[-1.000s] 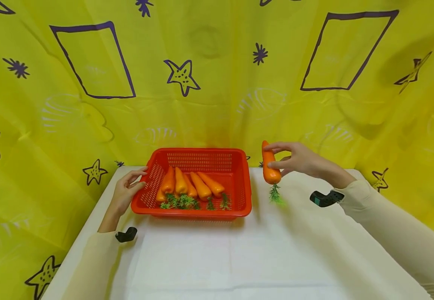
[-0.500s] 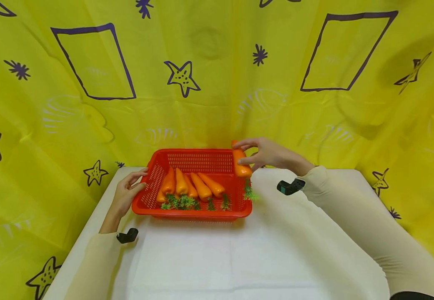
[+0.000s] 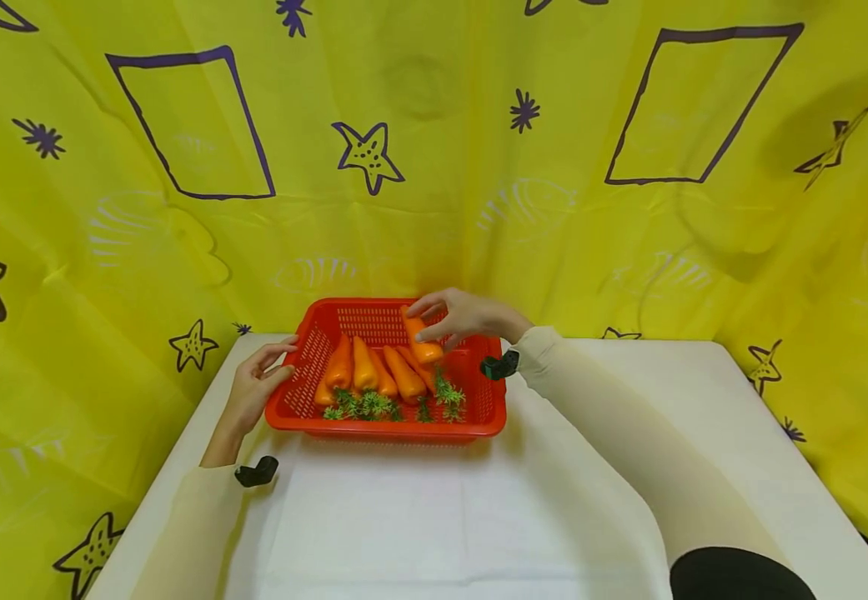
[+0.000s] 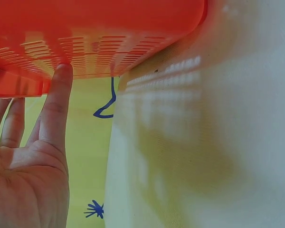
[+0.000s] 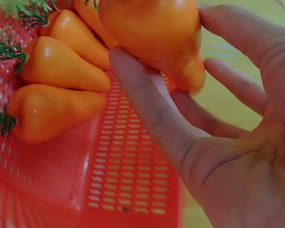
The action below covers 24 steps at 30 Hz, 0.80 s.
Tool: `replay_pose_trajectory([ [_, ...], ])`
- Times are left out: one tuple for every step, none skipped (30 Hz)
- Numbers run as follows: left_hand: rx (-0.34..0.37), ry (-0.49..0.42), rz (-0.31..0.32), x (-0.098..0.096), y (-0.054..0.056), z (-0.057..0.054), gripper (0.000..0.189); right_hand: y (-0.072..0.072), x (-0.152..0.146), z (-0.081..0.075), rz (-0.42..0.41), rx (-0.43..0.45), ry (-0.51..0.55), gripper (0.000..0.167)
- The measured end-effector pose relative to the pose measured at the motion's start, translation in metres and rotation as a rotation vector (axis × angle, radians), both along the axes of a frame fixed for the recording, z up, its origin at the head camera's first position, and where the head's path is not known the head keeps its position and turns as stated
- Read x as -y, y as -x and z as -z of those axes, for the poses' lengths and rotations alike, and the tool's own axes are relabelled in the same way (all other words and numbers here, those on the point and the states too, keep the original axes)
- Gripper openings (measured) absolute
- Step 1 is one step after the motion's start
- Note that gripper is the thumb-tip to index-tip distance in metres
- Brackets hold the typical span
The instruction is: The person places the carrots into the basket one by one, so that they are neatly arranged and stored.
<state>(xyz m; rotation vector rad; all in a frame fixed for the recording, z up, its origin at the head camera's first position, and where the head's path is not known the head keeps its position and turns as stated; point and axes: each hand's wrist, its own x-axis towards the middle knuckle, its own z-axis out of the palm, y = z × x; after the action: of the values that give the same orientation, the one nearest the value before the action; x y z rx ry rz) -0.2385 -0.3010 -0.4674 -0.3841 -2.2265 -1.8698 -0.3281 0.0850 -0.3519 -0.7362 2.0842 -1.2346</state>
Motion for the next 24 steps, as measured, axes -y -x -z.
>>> replay_pose_trajectory([
  [0.0,0.0,-0.001,0.0,0.0,0.0,0.031,0.002,0.005,0.004,-0.006,0.006,-0.005,0.054],
  [-0.002,0.001,-0.001,0.0,0.0,-0.001,0.031,0.004,0.01,0.008,-0.012,0.011,-0.01,0.054],
  [-0.003,0.0,-0.002,0.0,0.0,-0.001,0.03,0.006,0.015,0.012,-0.017,0.018,-0.014,0.054],
  [-0.003,-0.001,-0.002,-0.001,0.0,-0.001,0.03,0.008,0.02,0.017,-0.018,0.024,-0.017,0.054],
  [-0.004,-0.005,-0.001,-0.001,0.0,-0.001,0.03,0.01,0.024,0.021,-0.018,0.035,-0.017,0.054],
  [-0.003,-0.01,0.0,-0.001,0.0,-0.001,0.03,0.012,0.027,0.025,-0.016,0.044,-0.02,0.053],
  [-0.001,-0.015,0.002,-0.001,0.0,-0.001,0.03,0.014,0.03,0.029,-0.011,0.056,-0.022,0.053],
  [0.001,-0.021,0.005,-0.001,0.001,-0.001,0.03,0.015,0.033,0.032,-0.005,0.067,-0.024,0.053],
  [0.002,-0.031,0.009,-0.001,0.001,-0.001,0.031,0.017,0.036,0.036,0.001,0.078,-0.025,0.053],
  [0.005,-0.038,0.012,-0.001,0.001,-0.001,0.031,0.019,0.038,0.039,0.007,0.093,-0.026,0.052],
  [0.007,-0.05,0.014,-0.002,0.001,-0.001,0.031,0.02,0.041,0.043,0.01,0.105,-0.027,0.053],
  [0.009,-0.054,0.016,-0.001,0.001,-0.001,0.031,0.021,0.043,0.045,0.011,0.117,-0.031,0.053],
  [0.01,-0.06,0.016,-0.002,0.001,-0.001,0.031,0.022,0.045,0.048,0.012,0.13,-0.032,0.053],
  [0.01,-0.063,0.017,-0.002,0.001,-0.001,0.03,0.024,0.047,0.05,0.013,0.141,-0.036,0.053],
  [0.008,-0.068,0.022,-0.001,0.001,-0.001,0.031,0.025,0.048,0.052,0.014,0.154,-0.037,0.053],
  [0.007,-0.07,0.024,-0.001,0.001,-0.001,0.031,0.025,0.05,0.054,0.015,0.164,-0.039,0.053],
  [0.008,-0.07,0.022,-0.001,0.001,-0.001,0.031,0.026,0.052,0.055,0.014,0.167,-0.041,0.053],
  [0.007,-0.072,0.02,0.0,0.001,0.0,0.031,0.027,0.053,0.056,0.01,0.171,-0.042,0.053],
  [0.006,-0.077,0.018,0.0,0.001,0.0,0.03,0.028,0.055,0.057,0.003,0.169,-0.046,0.053],
  [0.004,-0.077,0.018,0.0,0.001,0.0,0.03,0.028,0.056,0.058,-0.003,0.167,-0.051,0.053],
  [0.005,-0.078,0.019,0.0,0.001,0.001,0.031,0.029,0.058,0.059,-0.012,0.168,-0.054,0.053],
  [0.007,-0.077,0.015,0.0,0.001,0.001,0.031,0.029,0.059,0.06,-0.021,0.167,-0.059,0.053],
  [0.01,-0.076,0.011,0.0,0.0,0.002,0.031,0.029,0.06,0.061,-0.029,0.168,-0.063,0.053],
  [0.009,-0.074,0.012,0.0,0.0,0.002,0.031,0.029,0.061,0.061,-0.035,0.167,-0.07,0.053],
])
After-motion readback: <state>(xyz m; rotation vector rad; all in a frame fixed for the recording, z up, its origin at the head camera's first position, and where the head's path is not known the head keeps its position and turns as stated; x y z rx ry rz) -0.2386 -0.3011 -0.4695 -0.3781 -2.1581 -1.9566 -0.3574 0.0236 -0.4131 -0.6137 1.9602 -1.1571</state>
